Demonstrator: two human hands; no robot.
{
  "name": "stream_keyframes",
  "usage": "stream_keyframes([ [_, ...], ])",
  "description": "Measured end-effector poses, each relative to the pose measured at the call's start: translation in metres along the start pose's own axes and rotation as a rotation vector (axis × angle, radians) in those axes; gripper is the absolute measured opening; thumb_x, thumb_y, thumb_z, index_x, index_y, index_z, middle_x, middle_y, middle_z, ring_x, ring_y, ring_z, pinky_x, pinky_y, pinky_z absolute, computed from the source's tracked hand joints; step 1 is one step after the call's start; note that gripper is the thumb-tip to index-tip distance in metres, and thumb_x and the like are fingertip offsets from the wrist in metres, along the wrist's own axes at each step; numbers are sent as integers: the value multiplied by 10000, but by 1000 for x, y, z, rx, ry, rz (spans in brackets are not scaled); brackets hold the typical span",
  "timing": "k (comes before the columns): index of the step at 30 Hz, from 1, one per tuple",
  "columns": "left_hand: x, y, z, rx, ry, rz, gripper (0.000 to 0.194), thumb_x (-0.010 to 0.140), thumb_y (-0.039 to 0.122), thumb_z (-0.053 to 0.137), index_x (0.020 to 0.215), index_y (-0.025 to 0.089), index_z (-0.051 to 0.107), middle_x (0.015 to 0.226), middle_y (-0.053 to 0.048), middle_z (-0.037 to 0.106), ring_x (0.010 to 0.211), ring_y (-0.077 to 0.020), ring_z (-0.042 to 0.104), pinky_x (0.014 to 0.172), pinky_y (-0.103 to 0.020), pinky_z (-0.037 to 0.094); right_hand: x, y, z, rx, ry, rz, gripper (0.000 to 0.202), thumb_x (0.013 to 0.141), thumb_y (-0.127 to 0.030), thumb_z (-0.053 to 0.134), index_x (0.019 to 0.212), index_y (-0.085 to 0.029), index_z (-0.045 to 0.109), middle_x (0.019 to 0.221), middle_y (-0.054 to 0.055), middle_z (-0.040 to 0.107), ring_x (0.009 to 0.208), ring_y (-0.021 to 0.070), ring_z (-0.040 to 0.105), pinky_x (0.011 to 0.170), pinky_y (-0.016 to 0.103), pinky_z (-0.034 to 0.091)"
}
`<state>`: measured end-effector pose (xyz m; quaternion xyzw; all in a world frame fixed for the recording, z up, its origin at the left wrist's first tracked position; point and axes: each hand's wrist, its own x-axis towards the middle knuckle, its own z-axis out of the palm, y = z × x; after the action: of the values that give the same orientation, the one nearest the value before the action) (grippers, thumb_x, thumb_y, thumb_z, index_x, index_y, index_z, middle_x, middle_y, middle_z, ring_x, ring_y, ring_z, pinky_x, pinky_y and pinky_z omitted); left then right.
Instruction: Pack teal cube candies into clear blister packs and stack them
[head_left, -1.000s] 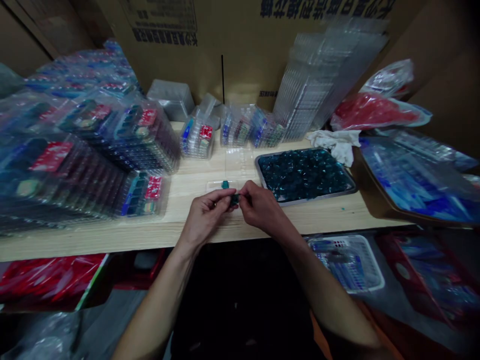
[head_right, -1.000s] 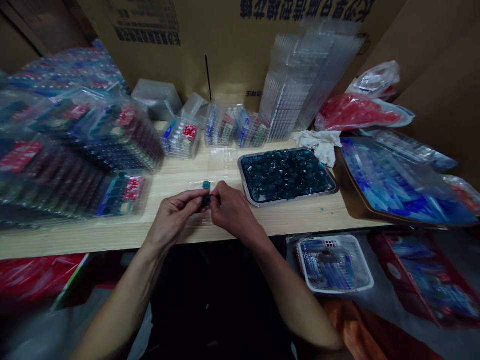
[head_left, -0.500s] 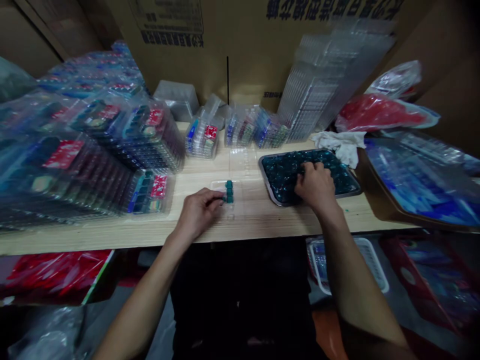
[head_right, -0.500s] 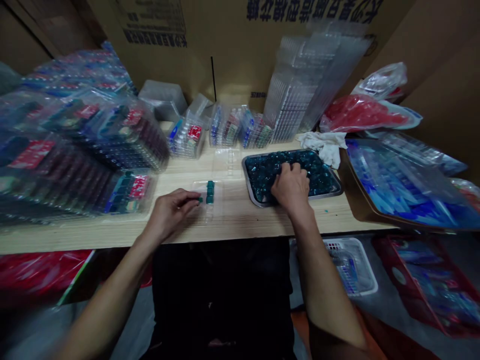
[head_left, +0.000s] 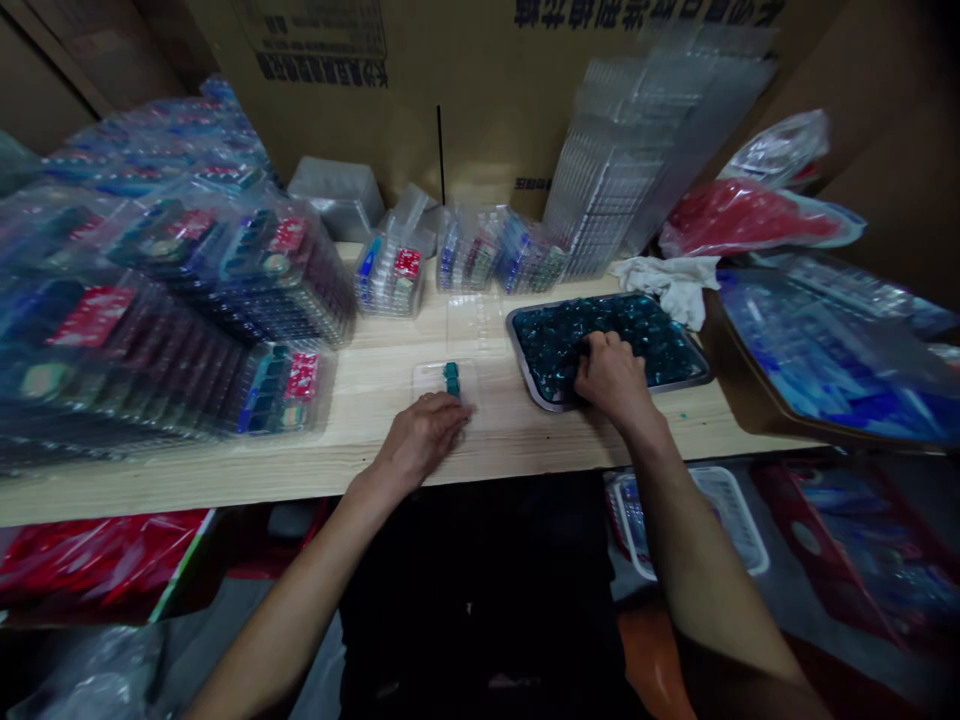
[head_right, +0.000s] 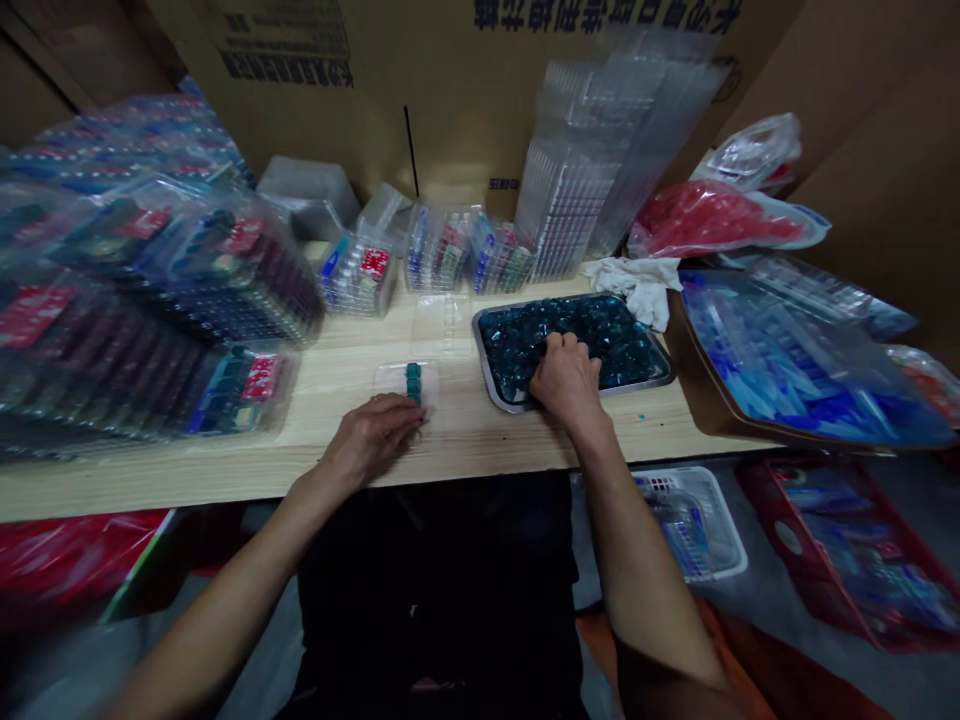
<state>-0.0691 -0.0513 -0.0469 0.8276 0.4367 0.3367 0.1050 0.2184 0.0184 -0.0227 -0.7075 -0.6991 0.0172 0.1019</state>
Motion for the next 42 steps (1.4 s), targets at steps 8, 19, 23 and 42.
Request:
stream_keyframes([
  [8,-11,9,0,-132,146,-108,129,909,197,596,970,172,706,944,-84,720,888,-159,689,779,-284,564,5,-1,6,110,43,64,251,830,-122,434,1061,-145,529,1037,157,599,971,317,566,853,475,384],
  [19,-21,11,-5,-86,156,-133,212,917,181,576,1123,180,627,987,-78,652,880,-151,648,744,-277,548,10,2,-3,209,266,131,263,848,-117,397,1042,-170,566,1035,151,587,924,275,549,794,370,389],
  [23,-22,12,-7,-94,97,-127,190,921,206,584,1090,206,670,993,-72,662,905,-156,659,759,-280,558,14,6,-3,271,295,135,252,834,-119,406,980,-167,606,989,144,607,918,272,560,823,381,406],
  [42,-32,4,-1,67,107,19,285,932,149,528,1169,205,676,1030,-107,699,914,-173,669,782,-294,579,-56,-110,61,1329,-172,-58,274,790,-202,449,1035,-200,572,907,16,570,667,104,557,609,233,491],
])
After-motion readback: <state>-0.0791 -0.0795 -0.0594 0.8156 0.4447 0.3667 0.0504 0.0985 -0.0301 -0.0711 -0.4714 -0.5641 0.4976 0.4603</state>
